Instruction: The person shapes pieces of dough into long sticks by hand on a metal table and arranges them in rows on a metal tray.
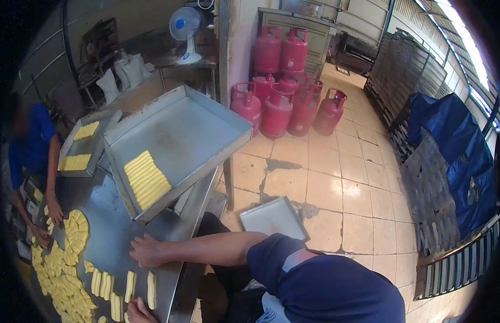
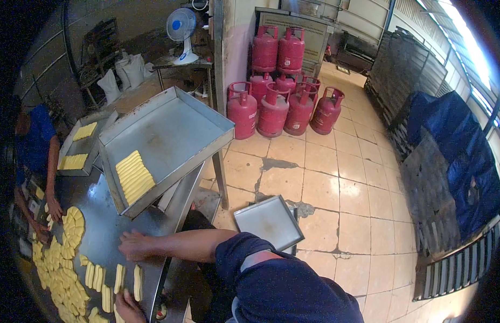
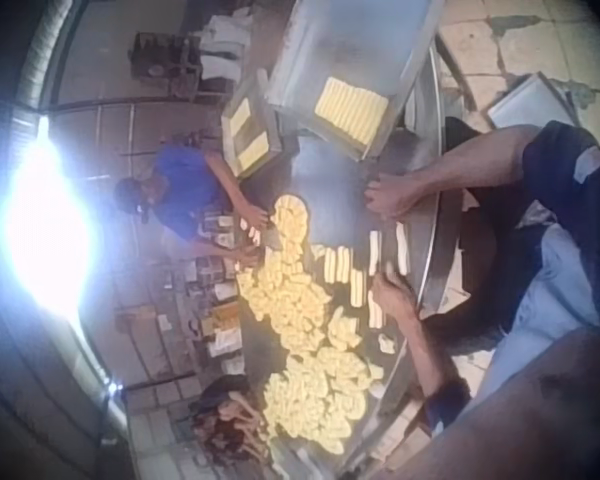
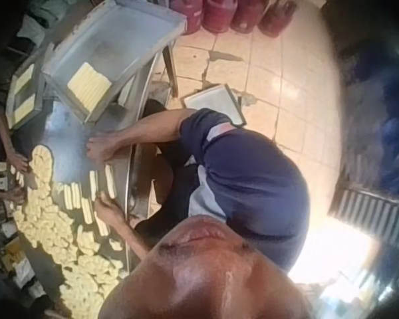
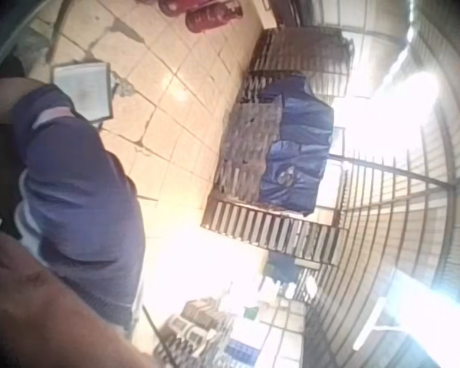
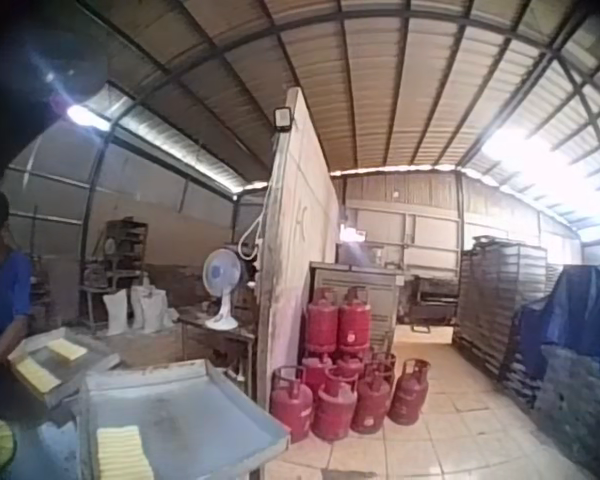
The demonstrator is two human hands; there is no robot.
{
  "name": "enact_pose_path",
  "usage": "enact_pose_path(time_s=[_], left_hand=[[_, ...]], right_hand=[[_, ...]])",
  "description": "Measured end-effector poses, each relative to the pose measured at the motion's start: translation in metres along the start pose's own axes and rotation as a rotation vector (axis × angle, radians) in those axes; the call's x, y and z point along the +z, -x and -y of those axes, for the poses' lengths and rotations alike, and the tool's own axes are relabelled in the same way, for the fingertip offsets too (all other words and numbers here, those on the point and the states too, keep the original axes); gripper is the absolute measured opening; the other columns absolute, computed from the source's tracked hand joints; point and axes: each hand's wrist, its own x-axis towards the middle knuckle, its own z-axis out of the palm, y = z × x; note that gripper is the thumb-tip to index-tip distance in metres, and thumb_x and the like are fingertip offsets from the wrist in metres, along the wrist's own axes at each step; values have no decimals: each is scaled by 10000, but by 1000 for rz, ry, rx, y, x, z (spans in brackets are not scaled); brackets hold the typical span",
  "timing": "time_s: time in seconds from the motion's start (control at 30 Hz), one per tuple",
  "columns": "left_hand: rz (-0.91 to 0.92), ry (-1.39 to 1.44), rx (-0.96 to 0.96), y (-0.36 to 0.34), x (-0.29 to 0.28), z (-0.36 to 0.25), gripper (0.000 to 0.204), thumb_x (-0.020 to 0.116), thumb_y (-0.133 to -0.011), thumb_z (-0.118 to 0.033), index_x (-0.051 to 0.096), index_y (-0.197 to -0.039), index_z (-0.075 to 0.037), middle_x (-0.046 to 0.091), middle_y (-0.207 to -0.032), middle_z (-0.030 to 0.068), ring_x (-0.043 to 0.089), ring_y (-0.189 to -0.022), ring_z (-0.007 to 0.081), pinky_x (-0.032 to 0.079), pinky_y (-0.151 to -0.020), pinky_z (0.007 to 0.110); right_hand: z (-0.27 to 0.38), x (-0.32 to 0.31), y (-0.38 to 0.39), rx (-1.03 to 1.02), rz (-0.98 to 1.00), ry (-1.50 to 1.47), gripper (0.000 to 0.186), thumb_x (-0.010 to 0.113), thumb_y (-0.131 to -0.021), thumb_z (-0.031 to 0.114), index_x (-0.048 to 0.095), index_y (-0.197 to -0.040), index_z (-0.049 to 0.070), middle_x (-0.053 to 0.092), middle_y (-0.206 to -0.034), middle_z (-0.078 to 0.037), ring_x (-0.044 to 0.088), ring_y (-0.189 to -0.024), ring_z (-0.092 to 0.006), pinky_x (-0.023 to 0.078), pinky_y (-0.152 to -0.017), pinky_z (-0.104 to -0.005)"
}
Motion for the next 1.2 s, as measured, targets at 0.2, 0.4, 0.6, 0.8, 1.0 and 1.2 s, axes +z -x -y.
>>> enact_pose_path(time_s=[0.2, 0.4, 0.6, 0.8, 1.0, 1.2], left_hand=[[3, 24, 238, 11, -1, -13, 322, 564, -922, -246, 570, -1072, 39, 585, -997, 253, 542, -912, 421, 444, -793, 467], [336, 219, -3, -1, -25, -4, 333, 549, -939, -197, 520, -1158, 53, 528, -1135, 271, 529, -1046, 404, 430, -908, 434], [391, 139, 42, -8, -22, -4, 354, 525, -955, -210, 514, -1162, 76, 550, -1082, 278, 535, -1004, 398, 427, -890, 436], [258, -29, 46, -3, -15, 1, 443, 555, -937, -261, 502, -1218, 78, 575, -1056, 286, 555, -992, 401, 426, -856, 465], [134, 251, -233, -2, -9, -7, 219, 610, -847, -91, 581, -1030, 25, 544, -943, 190, 536, -913, 380, 420, -817, 450], [-95, 222, -153, 10, 4, -1, 330, 566, -884, -123, 560, -1170, 41, 541, -1141, 221, 518, -1051, 391, 420, -916, 411]], right_hand=[[24, 4, 15, -246, 63, 16, 169, 680, -603, 87, 679, -732, -22, 659, -769, -198, 643, -754, -373, 510, -617, -452], [31, -8, 0, -388, -31, -65, 165, 676, -558, 106, 652, -664, -18, 628, -661, -193, 641, -704, -374, 516, -631, -441], [21, 2, 5, -398, -46, -79, 124, 663, -556, 62, 664, -677, 38, 649, -745, -172, 627, -765, -389, 504, -640, -467], [31, -8, 8, -297, 109, -67, 176, 652, -574, 57, 659, -746, 20, 637, -823, -184, 612, -838, -389, 502, -708, -472], [36, -18, 8, -290, 125, -67, 186, 605, -640, 32, 659, -818, 23, 614, -885, -165, 589, -924, -367, 495, -758, -443], [94, -106, 58, -556, -379, -358, 245, 625, -732, -6, 588, -970, 40, 586, -921, -107, 575, -828, -324, 485, -694, -382]])
